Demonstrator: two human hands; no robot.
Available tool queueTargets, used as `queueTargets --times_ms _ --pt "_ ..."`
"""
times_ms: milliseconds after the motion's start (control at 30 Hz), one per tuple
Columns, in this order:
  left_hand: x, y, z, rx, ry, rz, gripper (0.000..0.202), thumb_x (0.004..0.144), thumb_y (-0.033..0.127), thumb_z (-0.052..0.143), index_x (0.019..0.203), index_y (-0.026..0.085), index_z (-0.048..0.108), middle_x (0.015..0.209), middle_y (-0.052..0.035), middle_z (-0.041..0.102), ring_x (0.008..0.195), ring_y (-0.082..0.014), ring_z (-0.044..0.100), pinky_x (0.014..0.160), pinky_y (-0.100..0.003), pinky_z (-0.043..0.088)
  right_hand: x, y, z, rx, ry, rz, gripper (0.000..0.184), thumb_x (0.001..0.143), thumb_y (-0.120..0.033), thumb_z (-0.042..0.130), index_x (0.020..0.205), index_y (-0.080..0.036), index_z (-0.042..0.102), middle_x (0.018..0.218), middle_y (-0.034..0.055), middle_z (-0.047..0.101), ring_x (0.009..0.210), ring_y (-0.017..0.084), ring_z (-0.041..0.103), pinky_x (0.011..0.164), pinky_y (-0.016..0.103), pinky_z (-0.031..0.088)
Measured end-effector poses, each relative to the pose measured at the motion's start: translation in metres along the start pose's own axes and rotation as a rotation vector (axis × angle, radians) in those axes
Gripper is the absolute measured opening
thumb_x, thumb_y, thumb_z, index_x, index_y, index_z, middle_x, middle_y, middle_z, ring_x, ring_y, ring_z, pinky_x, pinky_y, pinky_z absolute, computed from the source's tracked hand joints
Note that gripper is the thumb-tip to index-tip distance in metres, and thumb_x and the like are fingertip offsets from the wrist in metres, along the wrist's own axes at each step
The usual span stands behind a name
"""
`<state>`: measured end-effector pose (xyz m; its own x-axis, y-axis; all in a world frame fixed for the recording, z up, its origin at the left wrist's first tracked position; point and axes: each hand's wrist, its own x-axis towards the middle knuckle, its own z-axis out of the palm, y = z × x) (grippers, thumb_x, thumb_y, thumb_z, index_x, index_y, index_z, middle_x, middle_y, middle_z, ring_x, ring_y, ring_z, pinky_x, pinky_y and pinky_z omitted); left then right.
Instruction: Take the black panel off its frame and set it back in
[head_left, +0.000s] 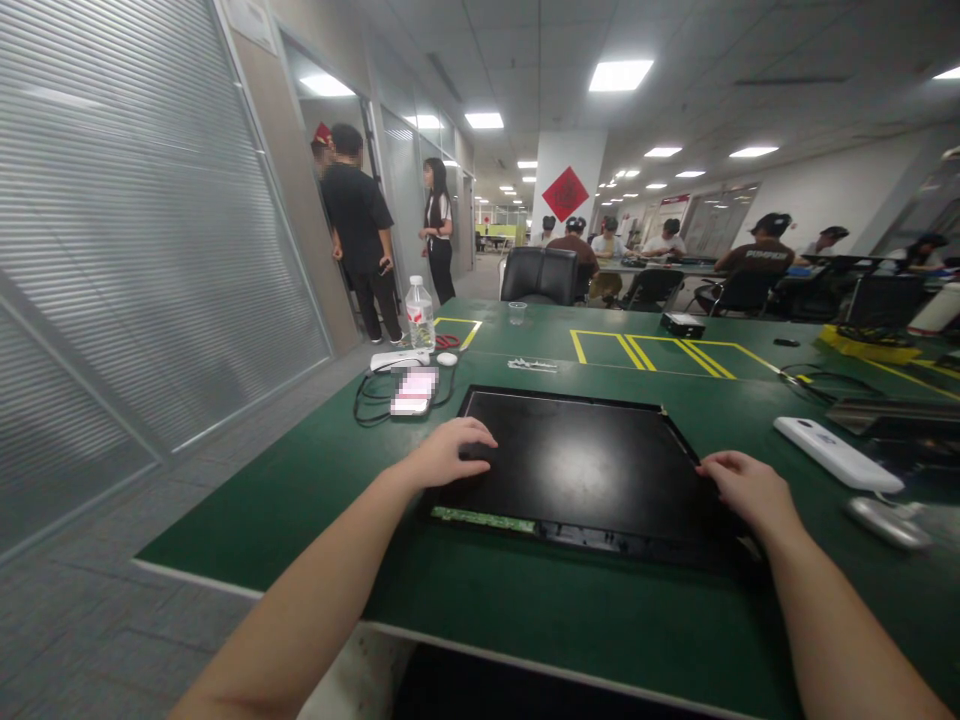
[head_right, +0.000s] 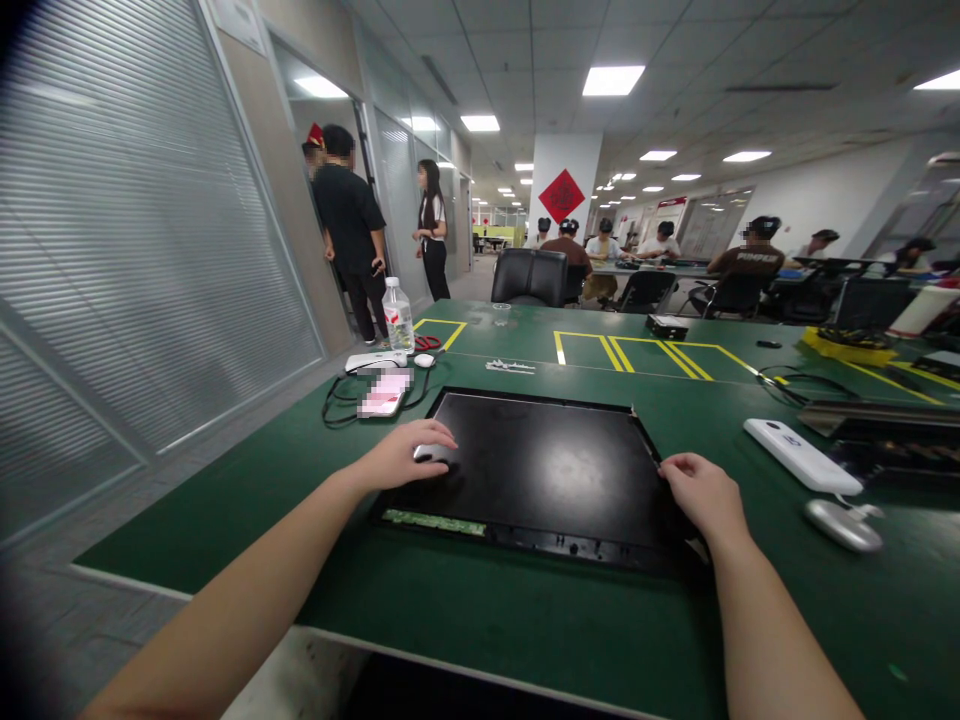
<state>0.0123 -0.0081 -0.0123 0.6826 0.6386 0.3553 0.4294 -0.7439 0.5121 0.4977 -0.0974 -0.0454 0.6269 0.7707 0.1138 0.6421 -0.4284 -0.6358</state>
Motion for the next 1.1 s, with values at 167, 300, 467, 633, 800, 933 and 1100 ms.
queueTargets --times_ms 167,300,467,633,800,933,1100 --pt "0.001 0.012 0.002 -0.123 -0.166 0.043 0.028 0.08 0.033 0.083 0.105 0.021 0.081 0.112 -0.0099 0.075 0.102 -0.0226 0.071 0.095 -0.033 0.053 -0.002 -0.003 -0.002 -0.006 -0.02 0.023 0.025 0.072 -0.042 0.06 0.081 -0.025 0.076 0.085 0.0069 0.077 0.075 0.026 0.068 0.071 0.038 0.047" --pt "0.001 0.016 0.003 -0.159 -0.254 0.054 0.03 0.076 0.034 0.087 0.103 0.02 0.082 0.106 -0.0087 0.075 0.085 -0.0178 0.069 0.082 -0.028 0.054 -0.002 -0.004 -0.002 -0.019 -0.014 0.023 0.025 0.071 -0.042 0.061 0.08 -0.024 0.076 0.082 0.0072 0.076 0.074 0.027 0.068 0.071 0.038 0.047" --pt "0.0 0.016 0.006 -0.155 -0.285 0.079 0.029 0.075 0.03 0.087 0.102 0.019 0.082 0.099 -0.007 0.074 0.077 -0.0147 0.066 0.075 -0.025 0.053 -0.001 -0.001 0.0 -0.008 0.0 -0.002 0.024 0.072 -0.042 0.062 0.08 -0.024 0.076 0.08 0.0073 0.076 0.075 0.027 0.068 0.072 0.037 0.047" --pt "-0.001 0.016 0.007 -0.142 -0.306 0.085 0.028 0.076 0.028 0.086 0.102 0.019 0.082 0.096 -0.0059 0.074 0.075 -0.0141 0.066 0.072 -0.024 0.051 -0.003 -0.003 0.0 -0.023 -0.011 0.018 0.024 0.072 -0.041 0.061 0.081 -0.024 0.076 0.083 0.0066 0.076 0.074 0.025 0.068 0.073 0.037 0.047" --pt "0.0 0.024 0.006 -0.105 -0.312 0.081 0.026 0.075 0.021 0.084 0.1 0.019 0.082 0.089 -0.0033 0.073 0.067 -0.0117 0.064 0.065 -0.022 0.049 -0.003 -0.004 -0.001 -0.014 0.0 -0.002 0.023 0.071 -0.041 0.062 0.08 -0.024 0.075 0.08 0.0069 0.076 0.075 0.026 0.068 0.072 0.037 0.047" --pt "-0.001 0.032 0.007 -0.03 -0.312 0.075 0.026 0.074 0.017 0.082 0.099 0.02 0.082 0.08 0.0001 0.072 0.061 -0.0101 0.06 0.062 -0.021 0.046 -0.004 -0.005 -0.002 -0.019 0.005 -0.004 0.023 0.072 -0.042 0.061 0.079 -0.025 0.075 0.08 0.0067 0.076 0.076 0.027 0.068 0.072 0.037 0.047" --pt "-0.001 0.036 0.009 -0.011 -0.321 0.043 0.016 0.073 0.012 0.079 0.086 0.021 0.08 0.073 0.0021 0.071 0.058 -0.0099 0.06 0.06 -0.02 0.044 -0.006 -0.006 -0.002 -0.007 0.015 -0.004 0.022 0.072 -0.041 0.061 0.077 -0.025 0.075 0.077 0.0072 0.075 0.076 0.027 0.069 0.072 0.037 0.048"
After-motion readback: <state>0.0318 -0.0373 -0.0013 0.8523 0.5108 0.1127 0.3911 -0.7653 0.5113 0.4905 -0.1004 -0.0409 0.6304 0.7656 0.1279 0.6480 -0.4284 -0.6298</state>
